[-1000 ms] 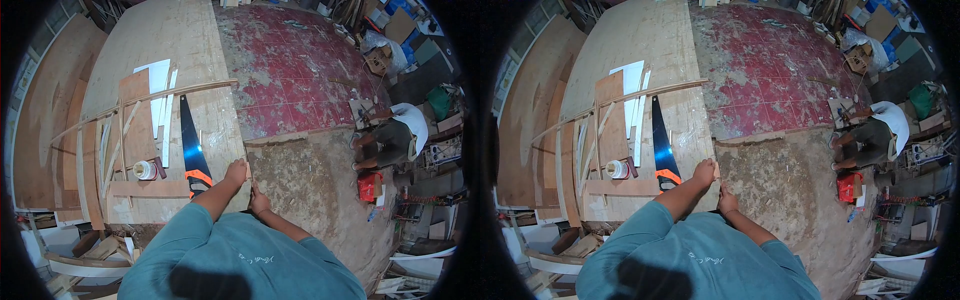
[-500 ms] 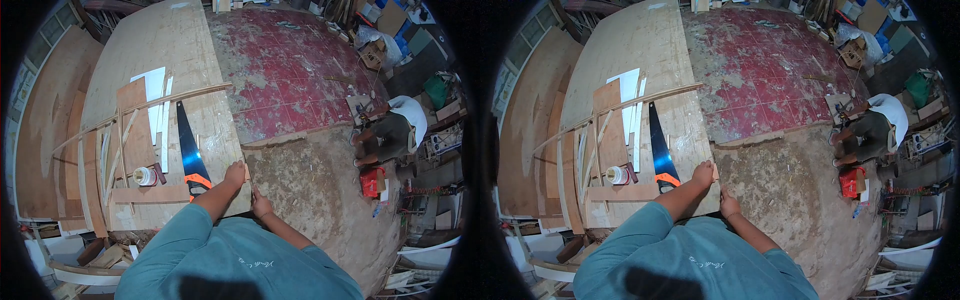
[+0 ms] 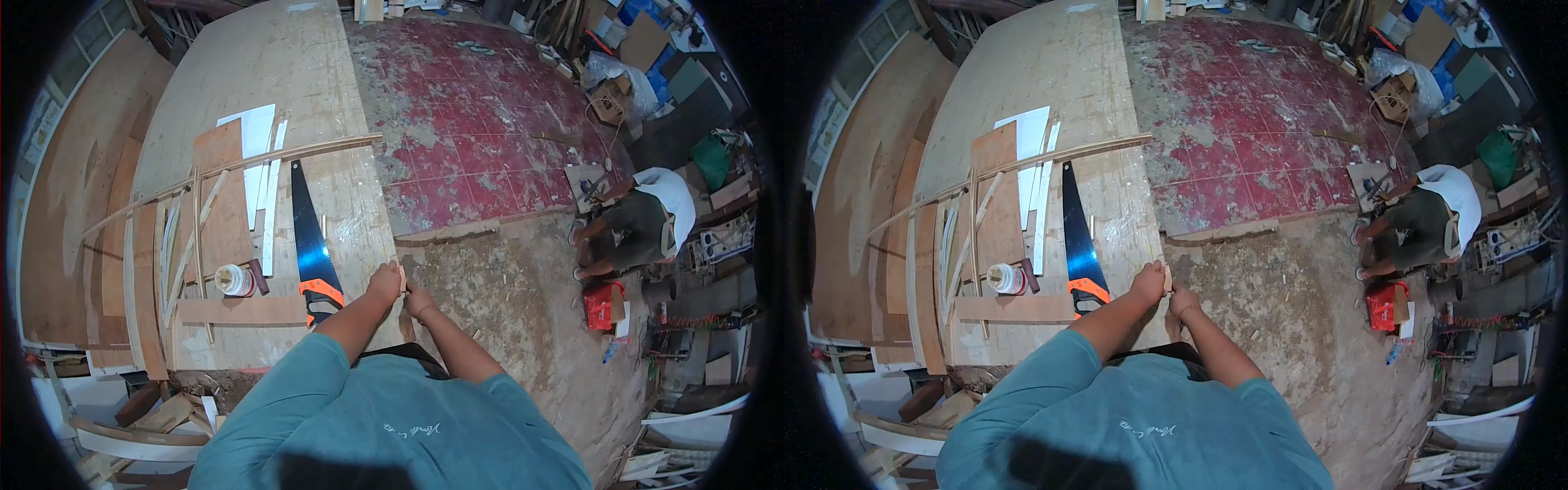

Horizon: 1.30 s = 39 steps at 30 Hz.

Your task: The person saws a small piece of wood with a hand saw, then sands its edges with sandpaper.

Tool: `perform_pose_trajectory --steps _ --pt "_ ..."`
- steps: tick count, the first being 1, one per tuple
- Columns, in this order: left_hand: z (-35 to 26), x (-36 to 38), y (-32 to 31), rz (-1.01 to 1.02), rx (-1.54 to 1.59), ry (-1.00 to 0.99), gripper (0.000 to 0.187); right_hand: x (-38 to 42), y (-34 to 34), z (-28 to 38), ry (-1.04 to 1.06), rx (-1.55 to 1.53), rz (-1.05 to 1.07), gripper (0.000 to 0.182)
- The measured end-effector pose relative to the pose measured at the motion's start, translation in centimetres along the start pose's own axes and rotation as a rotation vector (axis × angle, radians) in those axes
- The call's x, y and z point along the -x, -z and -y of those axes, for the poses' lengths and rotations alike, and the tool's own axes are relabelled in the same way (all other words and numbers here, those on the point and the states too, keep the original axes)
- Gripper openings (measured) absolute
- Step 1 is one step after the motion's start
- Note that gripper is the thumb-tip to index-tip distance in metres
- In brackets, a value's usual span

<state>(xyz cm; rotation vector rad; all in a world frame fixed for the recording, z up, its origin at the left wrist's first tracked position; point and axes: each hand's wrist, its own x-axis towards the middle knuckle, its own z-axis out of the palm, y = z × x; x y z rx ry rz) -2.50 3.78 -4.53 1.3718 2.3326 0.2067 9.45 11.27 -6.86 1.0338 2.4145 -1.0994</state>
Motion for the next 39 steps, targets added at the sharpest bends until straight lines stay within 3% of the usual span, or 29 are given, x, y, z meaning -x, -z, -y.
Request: perform_pose_trajectory --steps 2,5,10,12,13,15,17,18,20,25,27,32,37,39 --pt "0.1 0.0 -0.5 -0.007 -0.023 -0.002 0.056 -0.3 -0.6 0.2 -0.009 0.020 0.032 0.038" --pt "-0.3 -0.2 0.4 0.033 -0.072 -0.017 0.055 6.3 2.0 2.7 -0.128 0.051 0.029 0.040" --pt "-0.7 -0.1 0.1 0.060 -0.077 0.004 0.055 2.6 -1.8 -1.4 -0.051 -0.015 0.024 0.036" --pt "-0.4 -0.1 -0.2 0.007 0.049 0.072 0.034 1.1 -2.2 -1.6 -0.028 -0.020 0.012 0.036" --pt "0.0 0.2 -0.7 0.022 0.048 0.064 0.034 3.0 -0.6 -0.7 -0.111 0.000 0.070 0.041" --pt "0.4 -0.4 -1.2 0.000 -0.020 0.001 0.058 6.0 -0.8 -2.3 -0.158 -0.030 0.008 0.043" --pt "0.0 -0.4 -0.2 0.009 -0.016 -0.004 0.057 8.6 1.5 -0.4 -0.271 -0.064 0.000 0.049" --pt "0.1 -0.1 -0.1 0.027 -0.020 -0.003 0.056 8.6 1.3 -0.3 -0.269 -0.062 0.001 0.049" --pt "0.0 0.1 0.0 0.015 -0.013 -0.002 0.057 8.5 1.0 -0.2 -0.068 -0.090 -0.065 0.048" --pt "-0.1 0.2 0.0 -0.020 -0.044 -0.028 0.057 6.9 2.5 1.3 -0.027 -0.020 0.024 0.049" --pt "-0.3 0.2 0.2 0.016 0.000 0.019 0.041 6.8 3.3 1.8 -0.013 0.003 0.036 0.046" --pt "-0.5 0.3 1.1 0.051 -0.021 0.017 0.041 4.3 2.8 1.5 0.083 -0.024 0.036 0.037" --pt "-0.2 0.2 0.2 0.045 0.022 0.028 0.041 1.4 2.0 0.1 0.046 0.013 0.060 0.033" --pt "0.0 0.1 0.1 -0.004 0.018 0.002 0.055 1.4 2.3 0.9 0.032 0.056 0.076 0.033"
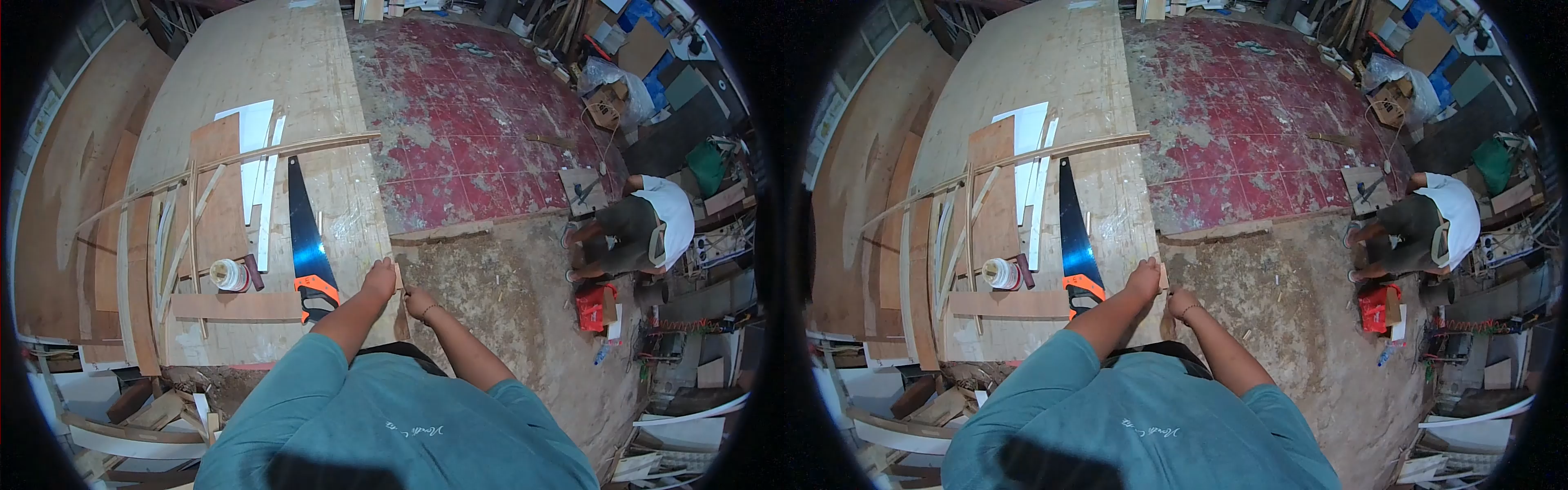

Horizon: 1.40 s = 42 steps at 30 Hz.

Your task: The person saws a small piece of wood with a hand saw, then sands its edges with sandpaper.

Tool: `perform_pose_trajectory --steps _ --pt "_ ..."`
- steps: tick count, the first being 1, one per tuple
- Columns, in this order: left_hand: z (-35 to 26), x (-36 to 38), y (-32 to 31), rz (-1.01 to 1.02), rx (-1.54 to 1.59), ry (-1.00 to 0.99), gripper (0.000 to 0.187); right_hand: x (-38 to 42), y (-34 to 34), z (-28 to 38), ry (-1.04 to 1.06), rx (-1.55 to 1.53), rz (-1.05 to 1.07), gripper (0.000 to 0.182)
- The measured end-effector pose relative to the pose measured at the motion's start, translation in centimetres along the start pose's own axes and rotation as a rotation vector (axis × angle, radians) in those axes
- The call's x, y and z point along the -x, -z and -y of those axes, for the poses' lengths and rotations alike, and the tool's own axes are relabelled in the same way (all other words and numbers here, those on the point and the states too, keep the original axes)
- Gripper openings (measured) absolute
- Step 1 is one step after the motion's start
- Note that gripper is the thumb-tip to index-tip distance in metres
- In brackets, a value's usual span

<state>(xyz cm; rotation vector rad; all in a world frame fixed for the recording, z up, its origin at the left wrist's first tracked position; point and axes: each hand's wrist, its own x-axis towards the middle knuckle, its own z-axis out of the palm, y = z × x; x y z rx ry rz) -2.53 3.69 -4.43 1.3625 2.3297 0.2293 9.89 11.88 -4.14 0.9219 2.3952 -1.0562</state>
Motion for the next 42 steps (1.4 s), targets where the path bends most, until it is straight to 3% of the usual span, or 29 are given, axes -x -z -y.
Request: perform_pose_trajectory --steps 3,5,9,11,14,15,18,22,24,25,27,29,31,33,35,37,39,41,42 --pt "-0.3 0.2 0.5 0.021 0.005 0.015 0.045 -0.2 -0.8 0.1 -0.029 0.014 0.032 0.032" --pt "-0.8 0.7 1.1 0.049 -0.001 0.021 0.046 -2.4 -2.8 -2.1 -0.112 -0.246 0.109 0.032" --pt "-0.5 0.5 1.7 0.055 -0.032 0.001 0.049 0.6 -2.8 -4.5 0.078 -0.018 0.076 0.033" --pt "-0.1 0.3 1.0 0.063 -0.014 -0.007 0.058 3.4 -3.1 -6.6 -0.050 -0.162 -0.054 0.034" --pt "0.1 0.9 1.4 0.055 -0.006 -0.038 0.068 6.7 -2.6 -7.6 -0.204 -0.319 -0.086 0.031" --pt "0.2 1.2 1.7 0.044 -0.013 -0.058 0.070 7.2 -2.7 -7.7 -0.200 -0.320 -0.090 0.031" --pt "0.2 2.2 3.0 -0.016 -0.044 -0.115 0.068 7.9 -3.6 -6.8 -0.079 -0.371 -0.454 0.023" --pt "1.4 4.6 4.2 0.001 -0.066 -0.145 0.075 7.3 -2.9 -4.9 -0.098 -0.470 -0.397 0.029" --pt "2.1 6.4 4.4 -0.152 0.299 -0.094 0.084 6.6 -2.5 -3.2 0.008 -0.366 -0.486 0.031" --pt "2.4 7.4 4.5 -0.155 0.296 -0.077 0.084 6.2 -2.5 -2.2 0.019 -0.368 -0.471 0.031" --pt "3.1 10.0 4.8 -0.386 0.678 0.053 0.086 5.4 -2.7 0.1 0.124 -0.342 -0.478 0.035" --pt "5.0 12.3 4.8 -0.461 0.635 0.051 0.078 4.2 -3.0 2.8 0.075 -0.375 -0.322 0.040" --pt "6.2 15.6 6.8 -0.165 1.602 0.248 0.075 2.3 -4.5 4.8 0.231 -0.359 -0.396 0.041" --pt "7.3 18.9 9.4 -0.167 1.692 0.260 0.069 1.0 -5.5 7.0 0.327 -0.346 -0.368 0.046" --pt "8.5 21.3 10.5 -0.322 1.879 0.157 0.062 0.8 -6.0 9.8 0.330 0.292 -0.542 0.053" --pt "10.4 23.6 10.8 -0.390 1.878 0.164 0.053 0.0 -6.3 12.5 0.378 0.280 -0.566 0.057" --pt "11.7 25.8 11.5 -0.532 1.891 0.374 0.049 -0.3 -6.5 14.9 0.516 -0.026 -0.135 0.054" --pt "13.2 27.7 11.8 -0.608 1.976 0.390 0.042 0.5 -7.7 17.1 0.543 0.050 -0.115 0.049" --pt "14.3 28.7 11.3 -0.643 2.039 0.452 0.040 1.1 -8.2 17.8 0.652 0.219 -0.090 0.049"
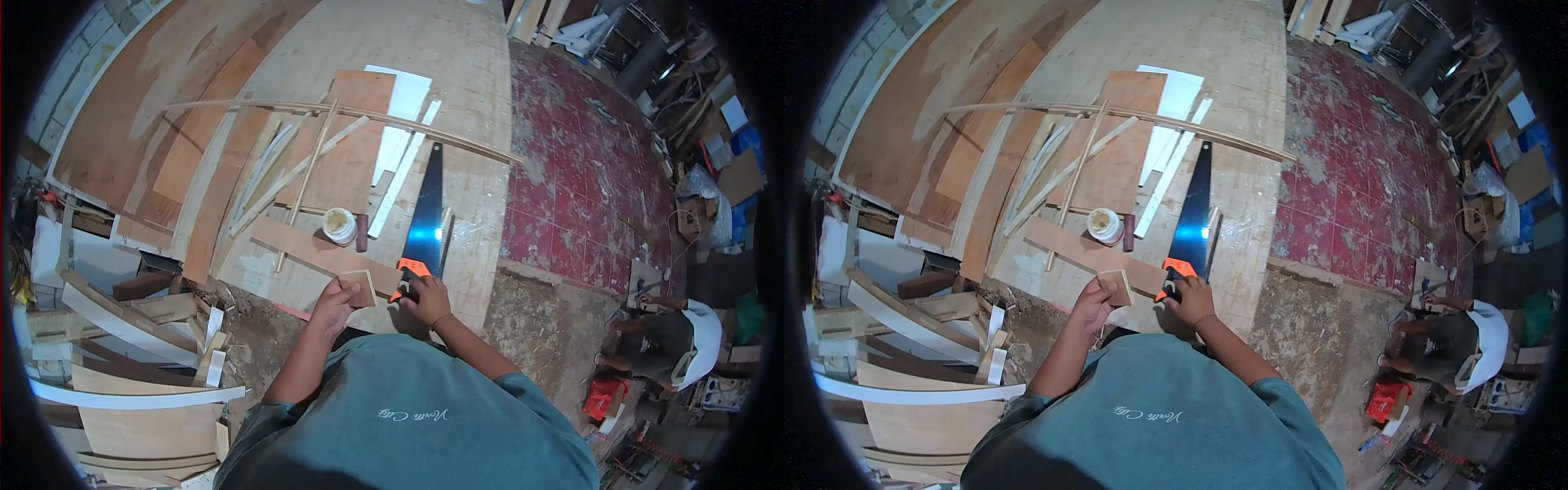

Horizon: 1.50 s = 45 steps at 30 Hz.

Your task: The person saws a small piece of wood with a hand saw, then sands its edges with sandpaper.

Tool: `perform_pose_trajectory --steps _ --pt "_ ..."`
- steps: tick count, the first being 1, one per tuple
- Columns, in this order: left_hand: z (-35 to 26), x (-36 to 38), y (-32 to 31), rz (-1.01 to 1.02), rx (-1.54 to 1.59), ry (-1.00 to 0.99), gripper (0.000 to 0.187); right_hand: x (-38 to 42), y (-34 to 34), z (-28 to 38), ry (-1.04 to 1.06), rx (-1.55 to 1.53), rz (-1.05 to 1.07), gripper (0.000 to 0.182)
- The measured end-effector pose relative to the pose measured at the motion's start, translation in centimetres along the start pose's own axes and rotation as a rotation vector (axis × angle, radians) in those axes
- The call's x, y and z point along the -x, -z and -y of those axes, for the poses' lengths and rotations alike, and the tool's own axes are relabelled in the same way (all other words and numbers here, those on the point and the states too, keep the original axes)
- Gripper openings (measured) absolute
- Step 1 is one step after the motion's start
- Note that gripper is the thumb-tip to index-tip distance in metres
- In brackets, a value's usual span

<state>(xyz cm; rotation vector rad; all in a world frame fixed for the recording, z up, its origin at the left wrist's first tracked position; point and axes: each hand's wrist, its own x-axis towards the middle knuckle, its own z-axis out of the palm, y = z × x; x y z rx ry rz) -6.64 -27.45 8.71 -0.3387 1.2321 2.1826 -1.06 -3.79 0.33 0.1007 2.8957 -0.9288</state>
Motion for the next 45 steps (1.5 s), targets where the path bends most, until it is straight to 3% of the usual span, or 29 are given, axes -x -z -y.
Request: perform_pose_trajectory --steps 2,6,9,11,14,17,19,21,24,31,38,40,45 --pt "-0.9 0.0 3.0 -0.103 0.079 0.035 0.038 0.5 -1.3 1.4 0.184 0.214 0.033 0.041" --pt "-3.2 0.1 6.6 -0.189 0.155 0.068 0.041 0.6 -3.4 1.2 0.115 0.222 -0.027 0.030" --pt "-4.6 -0.7 8.0 -0.028 0.153 0.120 0.049 0.8 -3.0 1.0 0.082 0.250 -0.019 0.029" --pt "-5.9 -1.0 7.6 0.189 0.236 0.101 0.058 1.3 -1.9 0.7 0.037 0.248 -0.070 0.027" --pt "-7.0 -1.6 7.0 0.270 0.258 0.104 0.063 2.3 1.5 0.6 -0.058 0.182 -0.224 0.023" --pt "-7.1 -2.3 6.6 0.341 0.277 0.150 0.067 3.3 4.8 -1.3 -0.291 0.130 -0.211 0.027" --pt "-7.1 -2.5 6.0 0.395 0.266 0.164 0.067 3.9 4.5 -4.3 -0.186 0.079 -0.495 0.029" --pt "-7.0 -2.6 5.0 0.447 0.254 0.173 0.068 4.3 4.7 -6.2 -0.292 0.035 -0.438 0.028" --pt "-7.0 -2.3 3.4 0.460 0.485 0.317 0.070 4.7 4.7 -6.4 -0.211 0.302 -0.257 0.031" --pt "-5.9 -0.7 2.8 0.372 0.508 0.253 0.072 4.0 2.6 -7.5 -0.416 0.435 -0.003 0.034" --pt "-5.6 1.3 5.2 0.218 0.433 0.126 0.069 4.1 3.0 -8.5 -0.346 0.418 0.102 0.034" --pt "-5.7 2.0 5.7 0.150 0.435 0.103 0.068 3.5 3.6 -7.2 -0.334 0.303 -0.136 0.033" --pt "-6.3 3.1 5.8 -0.012 0.448 0.082 0.069 -2.4 3.4 -5.1 -0.204 0.161 -0.211 0.030"
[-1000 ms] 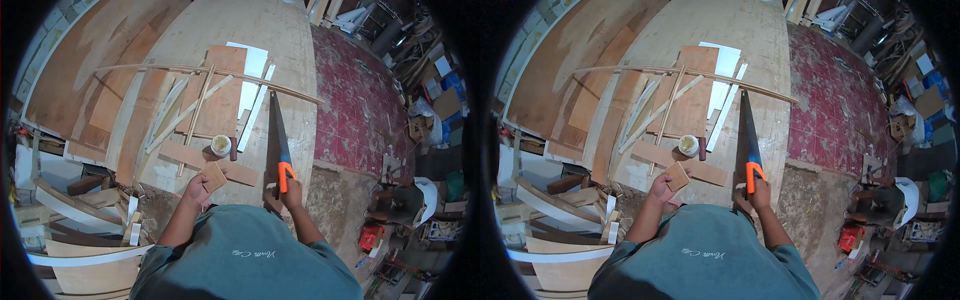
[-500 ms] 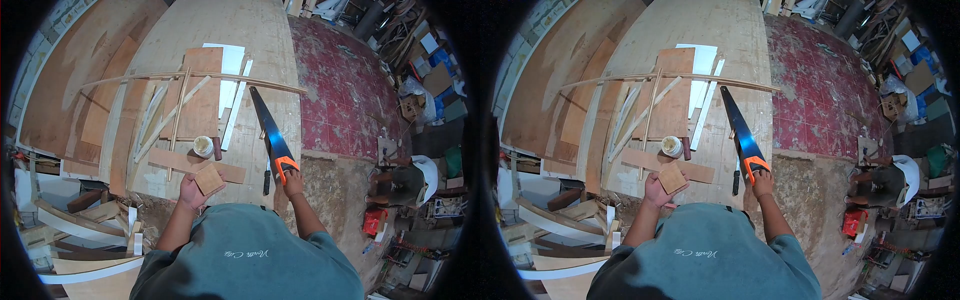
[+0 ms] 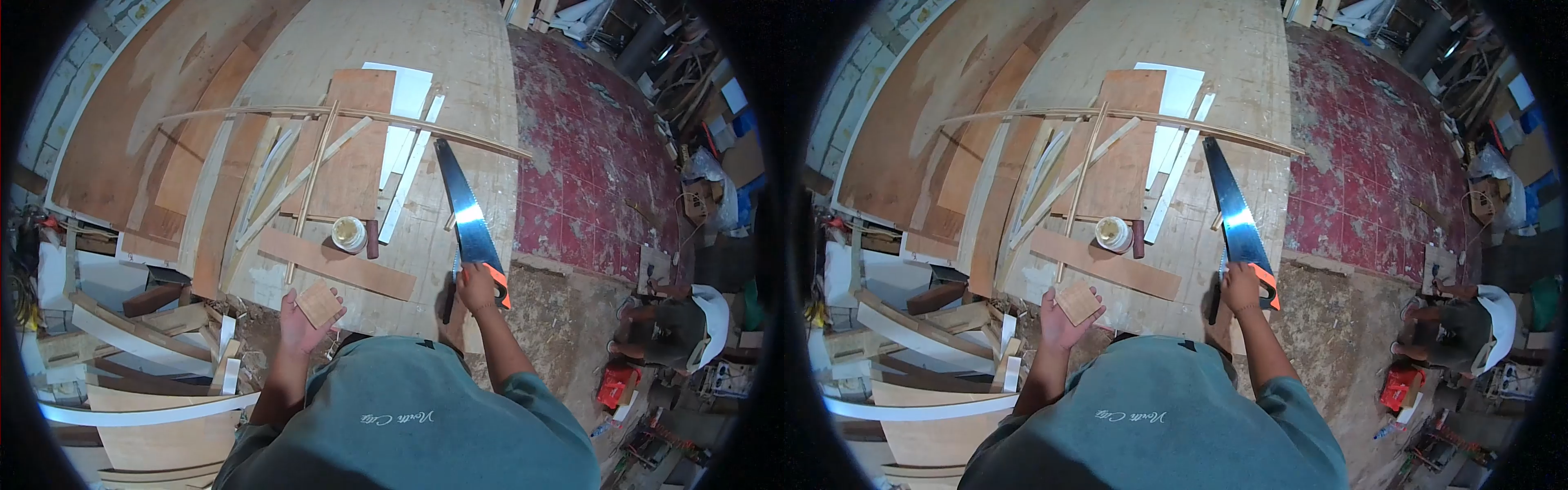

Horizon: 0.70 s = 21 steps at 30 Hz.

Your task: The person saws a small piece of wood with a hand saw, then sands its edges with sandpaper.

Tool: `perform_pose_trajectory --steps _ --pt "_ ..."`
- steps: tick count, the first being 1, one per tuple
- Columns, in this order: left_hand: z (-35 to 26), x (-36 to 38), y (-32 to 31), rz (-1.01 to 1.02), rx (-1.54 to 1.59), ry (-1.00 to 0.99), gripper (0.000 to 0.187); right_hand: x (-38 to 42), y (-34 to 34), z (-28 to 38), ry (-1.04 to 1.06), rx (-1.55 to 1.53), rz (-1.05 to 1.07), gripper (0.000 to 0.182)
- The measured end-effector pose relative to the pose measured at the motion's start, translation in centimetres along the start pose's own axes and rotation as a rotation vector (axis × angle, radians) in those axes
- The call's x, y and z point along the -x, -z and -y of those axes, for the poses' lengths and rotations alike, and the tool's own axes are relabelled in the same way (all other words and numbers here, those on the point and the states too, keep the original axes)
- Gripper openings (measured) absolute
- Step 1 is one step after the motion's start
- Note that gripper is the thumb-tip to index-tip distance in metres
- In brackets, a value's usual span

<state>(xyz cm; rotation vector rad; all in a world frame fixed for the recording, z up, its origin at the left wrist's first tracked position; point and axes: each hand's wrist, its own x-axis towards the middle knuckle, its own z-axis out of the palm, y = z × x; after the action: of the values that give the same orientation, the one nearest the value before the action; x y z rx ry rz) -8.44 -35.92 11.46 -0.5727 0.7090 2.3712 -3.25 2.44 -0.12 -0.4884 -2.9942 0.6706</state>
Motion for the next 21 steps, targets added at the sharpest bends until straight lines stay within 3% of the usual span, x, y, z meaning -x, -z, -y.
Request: perform_pose_trajectory --steps 4,7,10,12,14,18,20,21 --pt "-0.7 0.1 -0.4 0.036 0.064 -0.002 0.079 -4.6 -3.1 5.9 0.172 -0.388 0.155 0.033" --pt "-1.2 0.2 -0.5 0.090 0.090 0.000 0.079 -6.3 -3.7 12.5 0.220 -0.351 0.256 0.034" --pt "-1.9 0.5 0.4 0.087 0.057 -0.012 0.075 -8.0 -4.8 17.0 0.191 -0.126 0.194 0.033" --pt "-2.5 0.9 1.2 0.081 0.022 -0.026 0.073 -9.4 -8.1 17.8 0.208 0.057 0.003 0.032" --pt "-3.3 1.4 1.8 0.080 -0.069 -0.042 0.069 -10.1 -9.4 18.2 0.206 0.090 0.026 0.033" --pt "-4.9 2.0 3.5 0.072 -0.069 -0.069 0.068 -11.1 -8.7 18.9 0.041 0.081 0.140 0.034" --pt "-5.5 2.1 3.7 0.033 -0.091 -0.079 0.065 -11.1 -9.5 18.3 -0.157 -0.179 0.127 0.032" --pt "-5.7 1.9 4.1 0.039 -0.092 -0.075 0.065 -10.5 -9.2 18.5 -0.194 -0.132 0.008 0.031"
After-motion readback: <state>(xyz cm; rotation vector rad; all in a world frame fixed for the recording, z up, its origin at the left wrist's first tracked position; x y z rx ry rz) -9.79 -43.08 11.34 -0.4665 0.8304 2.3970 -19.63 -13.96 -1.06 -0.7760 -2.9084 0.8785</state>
